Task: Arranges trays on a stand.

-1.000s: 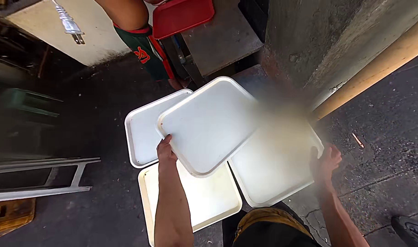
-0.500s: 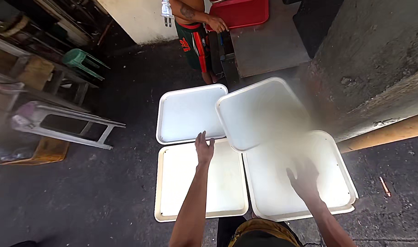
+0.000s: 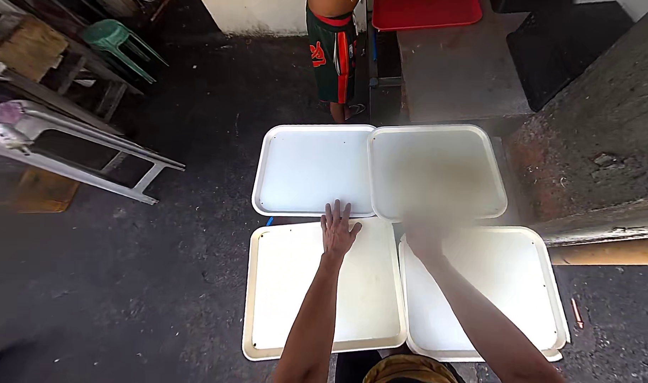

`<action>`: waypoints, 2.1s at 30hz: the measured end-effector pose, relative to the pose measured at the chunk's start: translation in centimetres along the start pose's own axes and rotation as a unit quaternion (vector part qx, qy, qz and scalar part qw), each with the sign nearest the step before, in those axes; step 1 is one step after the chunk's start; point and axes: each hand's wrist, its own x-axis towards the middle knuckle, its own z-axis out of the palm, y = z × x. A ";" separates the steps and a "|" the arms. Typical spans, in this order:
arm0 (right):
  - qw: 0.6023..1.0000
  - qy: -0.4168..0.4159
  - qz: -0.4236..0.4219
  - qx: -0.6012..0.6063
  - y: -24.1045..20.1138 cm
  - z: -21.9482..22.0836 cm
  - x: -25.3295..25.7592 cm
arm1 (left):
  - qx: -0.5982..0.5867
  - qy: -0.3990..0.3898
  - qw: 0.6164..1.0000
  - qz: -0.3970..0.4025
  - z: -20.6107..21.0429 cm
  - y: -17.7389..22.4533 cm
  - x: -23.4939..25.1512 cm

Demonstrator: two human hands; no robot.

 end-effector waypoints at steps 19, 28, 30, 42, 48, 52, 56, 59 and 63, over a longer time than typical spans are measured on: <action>0.995 0.087 0.030 0.041 3.0 2.6 -0.6 | -0.006 0.141 0.989 0.048 0.6 -8.1 -3.5; 0.989 0.110 0.007 0.098 1.1 3.9 -0.3 | -0.021 0.101 0.985 0.138 0.5 -8.1 -1.6; 0.990 0.105 0.003 0.097 1.4 3.9 -0.4 | -0.029 0.093 0.984 0.150 0.3 -8.2 -1.5; 0.964 0.122 0.201 0.125 8.7 -4.3 -7.4 | -0.041 0.109 0.993 0.026 -2.8 -9.9 -1.9; 0.927 0.024 0.373 0.027 16.8 -6.3 -17.3 | 0.050 0.013 0.999 0.008 -3.4 -9.4 1.0; 0.920 0.015 0.391 0.016 13.1 -1.5 -16.8 | 0.084 -0.025 0.994 0.072 -1.7 -6.7 2.4; 0.912 0.022 0.411 0.000 11.0 0.6 -14.5 | 0.099 -0.032 0.988 0.112 -0.9 -5.0 3.5; 0.921 0.031 0.389 -0.003 10.4 1.5 -14.3 | 0.099 -0.041 0.987 0.117 -0.3 -3.9 3.9; 0.924 0.028 0.381 0.010 10.6 1.4 -14.2 | 0.103 -0.035 0.989 0.099 -0.1 -3.6 3.9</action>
